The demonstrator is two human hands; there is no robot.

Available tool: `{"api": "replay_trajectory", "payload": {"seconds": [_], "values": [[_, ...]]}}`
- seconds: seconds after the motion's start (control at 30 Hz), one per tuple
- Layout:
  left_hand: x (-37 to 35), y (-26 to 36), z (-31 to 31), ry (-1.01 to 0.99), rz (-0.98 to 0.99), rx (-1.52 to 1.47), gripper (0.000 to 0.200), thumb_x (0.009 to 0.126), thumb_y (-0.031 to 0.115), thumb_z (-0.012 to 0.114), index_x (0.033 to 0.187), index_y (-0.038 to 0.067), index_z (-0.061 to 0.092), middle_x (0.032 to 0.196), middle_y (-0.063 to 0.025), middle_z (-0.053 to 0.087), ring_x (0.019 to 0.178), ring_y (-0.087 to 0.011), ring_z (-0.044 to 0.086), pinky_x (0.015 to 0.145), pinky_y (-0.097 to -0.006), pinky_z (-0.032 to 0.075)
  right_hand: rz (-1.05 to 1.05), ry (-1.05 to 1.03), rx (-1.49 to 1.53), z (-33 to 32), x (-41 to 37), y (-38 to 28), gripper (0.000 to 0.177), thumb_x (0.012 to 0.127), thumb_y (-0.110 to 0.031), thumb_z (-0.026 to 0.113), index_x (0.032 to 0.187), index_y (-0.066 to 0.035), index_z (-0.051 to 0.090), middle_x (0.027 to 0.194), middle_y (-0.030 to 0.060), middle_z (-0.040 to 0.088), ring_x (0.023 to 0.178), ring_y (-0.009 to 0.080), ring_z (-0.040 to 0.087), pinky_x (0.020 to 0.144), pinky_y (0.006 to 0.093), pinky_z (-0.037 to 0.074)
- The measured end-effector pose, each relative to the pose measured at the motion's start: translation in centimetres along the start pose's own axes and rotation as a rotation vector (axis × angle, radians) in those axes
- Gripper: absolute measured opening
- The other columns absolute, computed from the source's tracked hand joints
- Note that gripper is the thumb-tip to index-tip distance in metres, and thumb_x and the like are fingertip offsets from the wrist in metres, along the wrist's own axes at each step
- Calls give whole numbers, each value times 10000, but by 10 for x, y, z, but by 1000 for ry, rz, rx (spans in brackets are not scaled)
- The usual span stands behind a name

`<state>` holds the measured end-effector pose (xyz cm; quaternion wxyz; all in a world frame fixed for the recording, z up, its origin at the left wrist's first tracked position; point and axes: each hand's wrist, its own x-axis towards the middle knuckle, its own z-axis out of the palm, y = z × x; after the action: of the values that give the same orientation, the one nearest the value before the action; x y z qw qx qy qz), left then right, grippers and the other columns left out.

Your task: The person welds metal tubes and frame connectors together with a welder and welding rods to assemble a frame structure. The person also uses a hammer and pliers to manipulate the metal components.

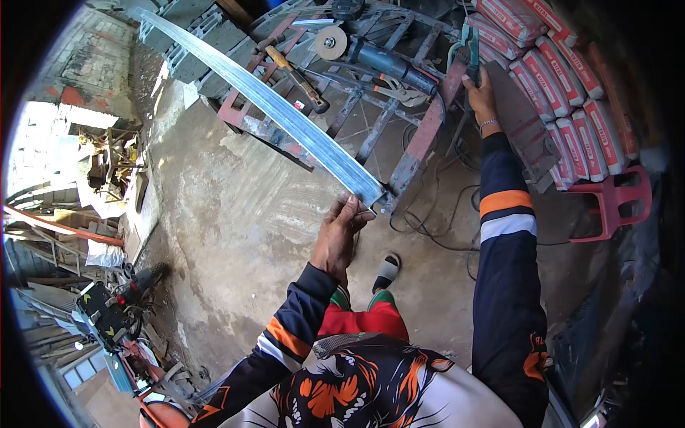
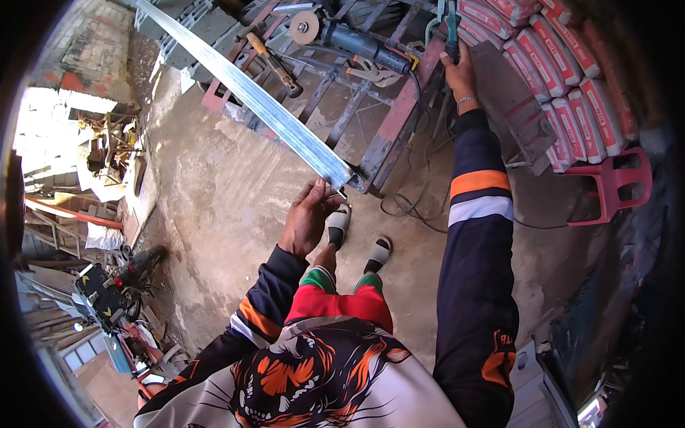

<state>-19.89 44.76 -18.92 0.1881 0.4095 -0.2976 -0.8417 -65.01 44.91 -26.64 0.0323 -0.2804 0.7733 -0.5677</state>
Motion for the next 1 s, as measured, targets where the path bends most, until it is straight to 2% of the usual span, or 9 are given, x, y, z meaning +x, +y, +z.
{"api": "replay_trajectory", "payload": {"seconds": [0.17,0.37,0.5,0.57,0.67,0.73,0.77,0.83,1.0], "values": [[-1,16,-9,-25,-11,68,383,1027,259,517,1286,-22,503,1097,-108,612,1002,-226,607,939,-348,473,166,-101,168,1,-1,-4,666,910,-265,697,1466,-42,407,1398,156,535,1299,254,486,1069,346,363],[5,53,-52,-52,265,593,399,987,274,611,1276,6,553,1087,-103,647,999,-193,623,907,-331,496,159,1,10,1,-9,-13,667,884,-242,704,1473,-100,424,1279,149,614,1155,255,592,982,347,435],[9,105,-48,-21,778,1280,305,863,126,719,1142,38,632,1055,-120,652,989,-282,627,888,-369,493,30,288,-395,-18,-12,-4,586,900,-323,687,1402,-82,505,1347,165,576,1147,273,607,985,369,454],[16,134,-36,-51,984,1537,332,813,103,734,1128,65,635,1080,-120,621,1056,-326,579,921,-405,466,19,360,-251,-19,-47,-93,421,924,-293,664,1272,-66,595,1215,134,647,1042,220,649,901,342,499],[37,162,-32,-247,1060,1663,455,787,152,738,1218,113,599,1239,-130,544,1204,-340,490,1013,-468,411,-71,40,43,48,-96,-203,176,945,-140,615,1085,-43,658,935,78,697,849,126,656,728,285,513],[57,180,-26,-439,1080,1825,566,798,226,721,1327,134,538,1348,-143,482,1344,-339,397,1147,-493,291,-146,-458,-80,137,-106,-247,213,913,-176,633,1066,-28,651,1007,148,697,900,287,683,778,367,522],[65,182,-27,-510,1051,1896,587,819,267,692,1358,121,512,1385,-150,464,1380,-339,361,1188,-492,216,-222,-490,-91,172,-103,-248,243,899,-193,635,1060,-11,635,1052,197,666,970,380,636,833,424,508],[82,183,-31,-606,1150,2004,571,849,280,648,1358,69,501,1395,-168,463,1378,-351,365,1194,-495,195,-262,-469,-292,240,-95,-232,296,898,-185,633,1139,-17,601,1102,217,615,1092,373,578,905,460,478],[124,176,-47,-824,1030,1943,506,903,262,526,1350,27,505,1345,-196,535,1344,-349,426,1180,-497,221,-299,-457,-667,318,-72,-234,265,897,-145,561,1086,22,640,1038,199,645,952,346,680,758,443,571]]}}
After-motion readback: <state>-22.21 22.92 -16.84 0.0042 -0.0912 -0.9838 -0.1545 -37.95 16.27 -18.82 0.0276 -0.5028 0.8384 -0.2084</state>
